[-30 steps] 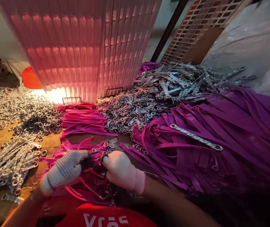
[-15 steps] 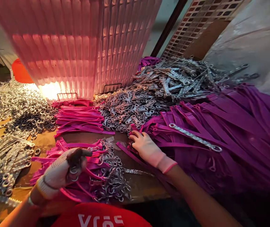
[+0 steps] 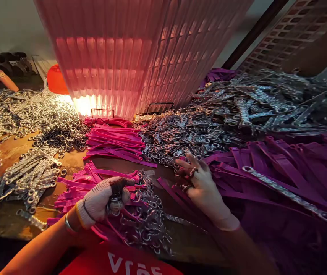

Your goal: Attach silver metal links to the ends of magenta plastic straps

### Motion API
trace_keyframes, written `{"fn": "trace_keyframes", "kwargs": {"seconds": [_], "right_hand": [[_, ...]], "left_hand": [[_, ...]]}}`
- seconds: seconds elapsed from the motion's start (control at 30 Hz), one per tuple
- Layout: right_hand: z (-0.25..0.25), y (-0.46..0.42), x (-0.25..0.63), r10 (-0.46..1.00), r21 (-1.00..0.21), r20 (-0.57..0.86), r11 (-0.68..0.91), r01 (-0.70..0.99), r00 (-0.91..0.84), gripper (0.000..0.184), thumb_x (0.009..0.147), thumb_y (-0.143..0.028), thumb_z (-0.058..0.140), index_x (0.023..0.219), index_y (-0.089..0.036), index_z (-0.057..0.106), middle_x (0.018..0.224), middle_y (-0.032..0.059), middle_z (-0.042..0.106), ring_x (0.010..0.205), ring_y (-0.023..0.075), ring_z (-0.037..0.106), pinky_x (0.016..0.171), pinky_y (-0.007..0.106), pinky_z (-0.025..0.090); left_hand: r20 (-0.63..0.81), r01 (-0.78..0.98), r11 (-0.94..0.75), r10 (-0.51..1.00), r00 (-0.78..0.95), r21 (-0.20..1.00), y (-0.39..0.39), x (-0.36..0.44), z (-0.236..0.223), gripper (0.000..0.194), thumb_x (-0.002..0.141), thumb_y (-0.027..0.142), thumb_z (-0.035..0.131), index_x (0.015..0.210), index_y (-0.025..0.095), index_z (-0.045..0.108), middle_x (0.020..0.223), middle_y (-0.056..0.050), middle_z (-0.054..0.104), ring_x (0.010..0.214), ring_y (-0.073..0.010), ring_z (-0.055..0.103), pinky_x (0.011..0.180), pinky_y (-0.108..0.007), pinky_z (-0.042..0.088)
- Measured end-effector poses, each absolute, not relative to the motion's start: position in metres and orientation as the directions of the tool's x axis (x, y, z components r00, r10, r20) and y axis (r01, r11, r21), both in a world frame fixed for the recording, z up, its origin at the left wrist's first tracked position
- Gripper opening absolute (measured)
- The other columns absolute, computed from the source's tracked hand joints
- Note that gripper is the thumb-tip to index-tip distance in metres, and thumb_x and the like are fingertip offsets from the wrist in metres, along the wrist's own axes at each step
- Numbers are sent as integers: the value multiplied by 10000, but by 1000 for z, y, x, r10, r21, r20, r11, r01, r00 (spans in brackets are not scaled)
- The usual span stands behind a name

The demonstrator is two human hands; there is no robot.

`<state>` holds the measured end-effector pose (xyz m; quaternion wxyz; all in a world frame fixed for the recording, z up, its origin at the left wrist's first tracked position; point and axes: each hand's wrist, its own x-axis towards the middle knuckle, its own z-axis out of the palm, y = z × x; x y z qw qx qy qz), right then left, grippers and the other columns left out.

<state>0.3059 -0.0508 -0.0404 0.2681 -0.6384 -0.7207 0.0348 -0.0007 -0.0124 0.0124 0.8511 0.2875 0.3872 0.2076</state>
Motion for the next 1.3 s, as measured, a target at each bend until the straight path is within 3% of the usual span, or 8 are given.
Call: {"fn": "trace_keyframes", "kwargs": {"seconds": [0.13, 0.27, 0.37, 0.57, 0.73, 1.0, 1.2, 1.3], "right_hand": [[-28, -51, 281, 950, -826, 254, 115, 552, 182, 214, 867, -318, 494, 1042, -237, 587, 1122, 100, 670, 1077, 246, 610, 935, 432, 474], [-15, -48, 283, 917, -948, 153, 31, 315, 368, 184, 838, -359, 500, 951, -226, 555, 783, 25, 657, 644, 170, 599, 648, 324, 523], [-7, -54, 299, 931, -849, 57, -144, 508, 360, 196, 839, -319, 482, 950, -211, 601, 759, 34, 671, 592, 168, 571, 598, 298, 477], [-2, -47, 299, 977, 26, 20, -213, 977, 213, 191, 804, -142, 515, 825, -160, 704, 929, 162, 705, 893, 284, 611, 722, 339, 410], [-22, 15, 259, 999, -9, 32, 5, 1000, -5, 254, 856, -145, 509, 1024, -156, 698, 1056, 118, 684, 991, 223, 585, 820, 287, 398], [-59, 55, 214, 996, 56, 25, -91, 994, 90, 313, 896, -49, 375, 983, -61, 676, 931, 209, 654, 867, 265, 634, 691, 333, 405], [-31, 21, 239, 984, 95, 28, -177, 980, 175, 280, 842, -43, 431, 861, -60, 710, 909, 229, 640, 882, 311, 624, 690, 368, 444], [-11, -7, 243, 983, -176, 125, -108, 978, 131, 313, 758, -2, 445, 927, -103, 689, 1001, 194, 653, 960, 287, 608, 780, 365, 476]], "left_hand": [[-576, -143, 795, 538, 615, 590, -12, 5, 12, 360, 871, 457, 581, 982, 119, 633, 575, 16, 544, 337, -25, 336, 333, -152, 195], [-521, -183, 776, 557, 646, 603, -10, -1, 13, 346, 853, 382, 603, 1072, 116, 639, 750, -46, 628, 392, -26, 405, 365, -153, 229], [-481, -173, 709, 617, 623, 684, -11, -8, 14, 243, 834, 281, 606, 1023, 131, 639, 763, -29, 603, 421, -14, 387, 380, -142, 206], [-541, -108, 716, 609, 580, 689, -12, 3, 14, 249, 826, 351, 618, 980, 157, 598, 651, 23, 553, 366, -13, 307, 354, -135, 177], [-619, -117, 789, 556, 555, 603, -8, 27, 14, 394, 867, 521, 570, 882, 128, 586, 564, 0, 572, 335, -31, 328, 338, -138, 188], [-614, -224, 893, 434, 659, 390, 1, 23, 27, 424, 945, 425, 430, 991, 70, 657, 744, -104, 695, 449, -110, 543, 382, -181, 335], [-569, -204, 813, 538, 622, 546, -3, 18, 24, 232, 839, 176, 554, 1006, 79, 682, 679, -41, 627, 385, -27, 393, 352, -138, 210], [-526, -180, 749, 595, 608, 638, -7, 21, 21, 237, 835, 266, 592, 984, 99, 669, 606, -2, 571, 360, -26, 339, 338, -143, 172]]}}
